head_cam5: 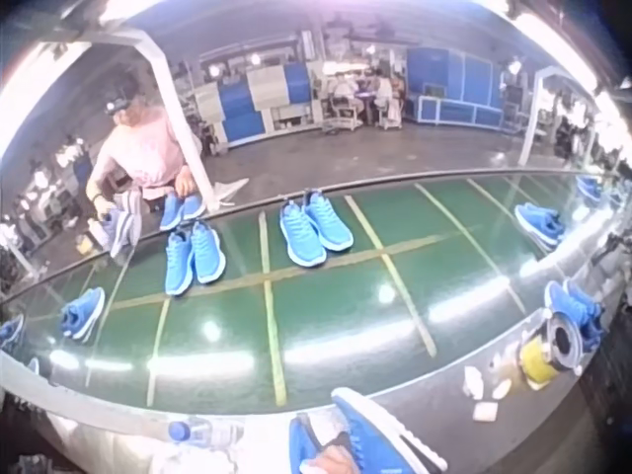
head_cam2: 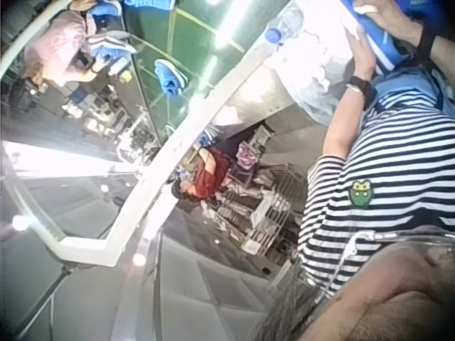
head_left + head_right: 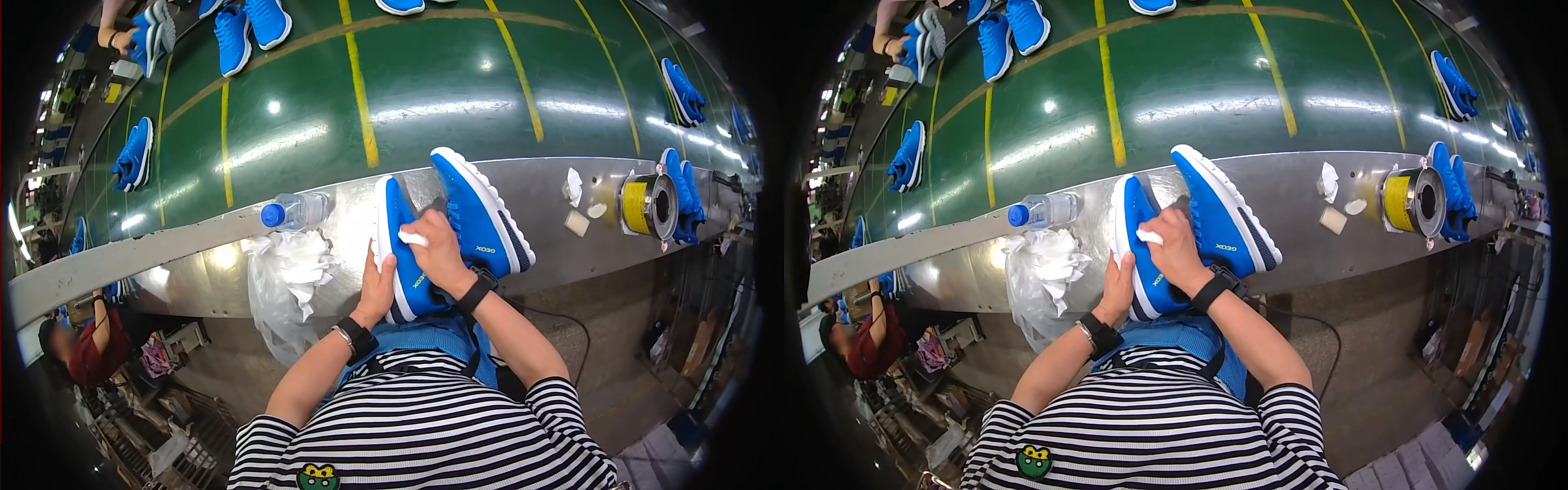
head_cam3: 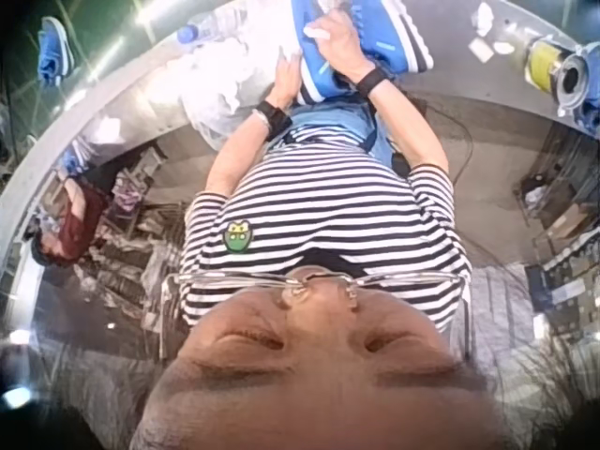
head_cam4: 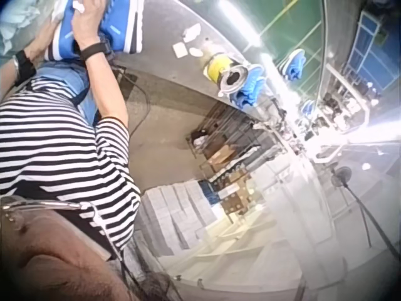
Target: The person wipes the exterior of blue sneakers with a white cloth on a factory assembly line. They handle the shoes one by one, wiping the sides and soles, then placing them back on the conveyor belt. The person also handles a pair of shoes together, wiping them simultaneously.
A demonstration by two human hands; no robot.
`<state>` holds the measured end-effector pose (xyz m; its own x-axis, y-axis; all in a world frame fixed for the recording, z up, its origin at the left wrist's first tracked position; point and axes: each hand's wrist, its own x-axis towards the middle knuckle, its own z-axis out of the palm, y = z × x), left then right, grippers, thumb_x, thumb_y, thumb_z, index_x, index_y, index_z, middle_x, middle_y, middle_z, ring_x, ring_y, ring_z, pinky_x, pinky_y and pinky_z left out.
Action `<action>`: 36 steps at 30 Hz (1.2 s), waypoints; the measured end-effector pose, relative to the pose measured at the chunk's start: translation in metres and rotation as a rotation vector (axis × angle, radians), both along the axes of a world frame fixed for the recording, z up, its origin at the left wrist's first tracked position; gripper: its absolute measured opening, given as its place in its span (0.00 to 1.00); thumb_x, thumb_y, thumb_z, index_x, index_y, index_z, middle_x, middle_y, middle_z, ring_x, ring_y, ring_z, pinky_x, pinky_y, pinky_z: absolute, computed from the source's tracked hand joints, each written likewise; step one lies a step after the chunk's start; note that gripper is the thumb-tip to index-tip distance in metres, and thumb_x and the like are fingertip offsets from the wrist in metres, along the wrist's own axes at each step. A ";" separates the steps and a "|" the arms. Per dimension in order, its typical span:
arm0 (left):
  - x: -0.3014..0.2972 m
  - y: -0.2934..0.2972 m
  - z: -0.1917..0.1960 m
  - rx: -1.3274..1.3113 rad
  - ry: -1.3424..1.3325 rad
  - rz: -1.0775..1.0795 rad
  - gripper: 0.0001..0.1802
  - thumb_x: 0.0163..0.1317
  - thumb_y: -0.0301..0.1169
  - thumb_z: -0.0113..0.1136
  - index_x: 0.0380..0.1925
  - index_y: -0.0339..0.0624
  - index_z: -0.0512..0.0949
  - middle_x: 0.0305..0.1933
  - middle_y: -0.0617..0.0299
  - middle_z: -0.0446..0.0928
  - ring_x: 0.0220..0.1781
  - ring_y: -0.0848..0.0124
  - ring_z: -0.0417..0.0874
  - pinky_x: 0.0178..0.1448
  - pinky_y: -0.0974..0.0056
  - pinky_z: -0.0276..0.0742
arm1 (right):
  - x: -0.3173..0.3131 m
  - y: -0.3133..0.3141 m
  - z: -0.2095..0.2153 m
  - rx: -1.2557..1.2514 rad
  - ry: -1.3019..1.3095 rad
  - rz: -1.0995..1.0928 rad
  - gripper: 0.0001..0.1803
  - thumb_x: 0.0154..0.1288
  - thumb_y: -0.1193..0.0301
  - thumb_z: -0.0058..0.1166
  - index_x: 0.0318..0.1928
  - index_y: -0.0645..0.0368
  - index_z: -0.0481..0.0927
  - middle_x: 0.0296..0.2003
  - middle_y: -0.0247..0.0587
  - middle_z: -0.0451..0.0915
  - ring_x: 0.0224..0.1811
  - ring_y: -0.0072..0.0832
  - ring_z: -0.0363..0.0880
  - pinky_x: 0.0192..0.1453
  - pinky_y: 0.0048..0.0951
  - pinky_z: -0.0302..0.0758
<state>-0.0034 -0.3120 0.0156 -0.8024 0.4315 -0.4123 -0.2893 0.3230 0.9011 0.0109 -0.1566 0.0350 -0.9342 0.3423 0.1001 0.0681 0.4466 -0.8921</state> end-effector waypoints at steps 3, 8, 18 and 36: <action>-0.001 -0.002 -0.001 0.009 -0.001 -0.001 0.34 0.64 0.42 0.43 0.61 0.29 0.47 0.57 0.45 0.62 0.58 0.62 0.64 0.61 0.64 0.58 | 0.018 0.001 0.013 0.024 -0.051 0.130 0.06 0.48 0.77 0.56 0.30 0.58 0.80 0.27 0.39 0.72 0.34 0.33 0.71 0.40 0.29 0.68; -0.002 0.000 0.009 0.064 -0.051 0.047 0.33 0.64 0.44 0.42 0.60 0.29 0.51 0.55 0.46 0.64 0.56 0.63 0.66 0.60 0.64 0.59 | 0.014 0.008 0.023 -0.396 -0.138 -0.070 0.07 0.48 0.77 0.57 0.32 0.60 0.79 0.26 0.39 0.73 0.32 0.34 0.73 0.39 0.29 0.69; -0.004 -0.005 0.005 0.020 0.007 -0.005 0.31 0.65 0.47 0.38 0.55 0.29 0.59 0.54 0.50 0.67 0.55 0.65 0.67 0.59 0.64 0.60 | 0.010 0.002 0.019 0.036 -0.078 0.192 0.07 0.44 0.78 0.52 0.27 0.55 0.79 0.26 0.39 0.70 0.34 0.38 0.67 0.39 0.35 0.62; -0.014 -0.054 -0.032 0.026 -0.227 0.035 0.29 0.65 0.49 0.36 0.48 0.31 0.68 0.45 0.54 0.73 0.44 0.70 0.73 0.48 0.66 0.69 | 0.015 -0.018 0.055 -0.121 -0.122 0.330 0.07 0.47 0.74 0.56 0.31 0.54 0.80 0.28 0.37 0.71 0.36 0.32 0.69 0.41 0.31 0.64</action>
